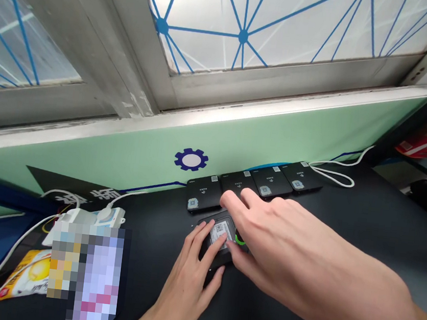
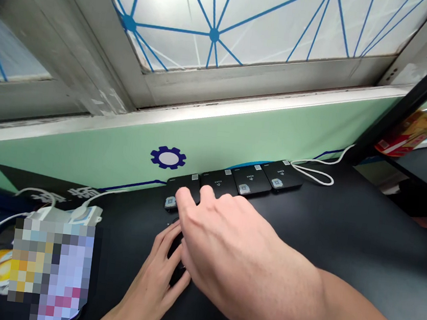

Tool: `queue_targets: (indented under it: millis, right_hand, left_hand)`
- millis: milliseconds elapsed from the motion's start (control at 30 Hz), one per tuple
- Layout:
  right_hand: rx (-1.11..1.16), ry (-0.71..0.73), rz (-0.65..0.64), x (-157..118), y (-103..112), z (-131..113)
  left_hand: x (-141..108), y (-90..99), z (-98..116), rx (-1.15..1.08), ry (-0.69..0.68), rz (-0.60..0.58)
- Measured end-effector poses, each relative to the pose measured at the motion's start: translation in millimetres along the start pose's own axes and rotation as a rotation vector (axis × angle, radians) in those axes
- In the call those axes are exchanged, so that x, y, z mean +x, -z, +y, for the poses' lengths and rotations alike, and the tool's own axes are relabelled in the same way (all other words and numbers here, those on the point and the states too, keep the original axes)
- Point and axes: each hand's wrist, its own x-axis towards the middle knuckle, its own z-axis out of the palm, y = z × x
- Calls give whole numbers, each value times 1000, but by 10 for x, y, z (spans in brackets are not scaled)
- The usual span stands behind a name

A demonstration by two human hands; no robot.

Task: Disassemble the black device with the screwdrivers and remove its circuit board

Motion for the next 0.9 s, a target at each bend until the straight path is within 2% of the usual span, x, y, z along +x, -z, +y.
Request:
queue_targets:
  millis: [67, 133, 233, 400, 567, 800, 900]
  right_hand:
    - [48, -49, -40, -11, -13, 5]
    - [105, -91, 18, -44, -42, 10]
    - [82, -51, 69, -92, -64, 6]
    - [-75, 64, 41, -97, -36, -14]
    - [88, -61, 21, -117, -78, 5]
    - [-34, 54, 98, -46, -10, 17]
    - [14, -11, 57, -42, -40, 8]
  left_hand:
    - [-6, -5, -4, 4, -2, 4]
    - [-8, -9, -6, 8, 13, -6]
    - [-3, -8, -3, 6, 24, -22]
    - [-2, -1, -3, -6, 3, -14]
    - [-13, 4, -4, 0, 18, -35]
    - [-3, 5, -10, 13, -7, -28]
    - [-12, -4, -15, 20, -9, -22]
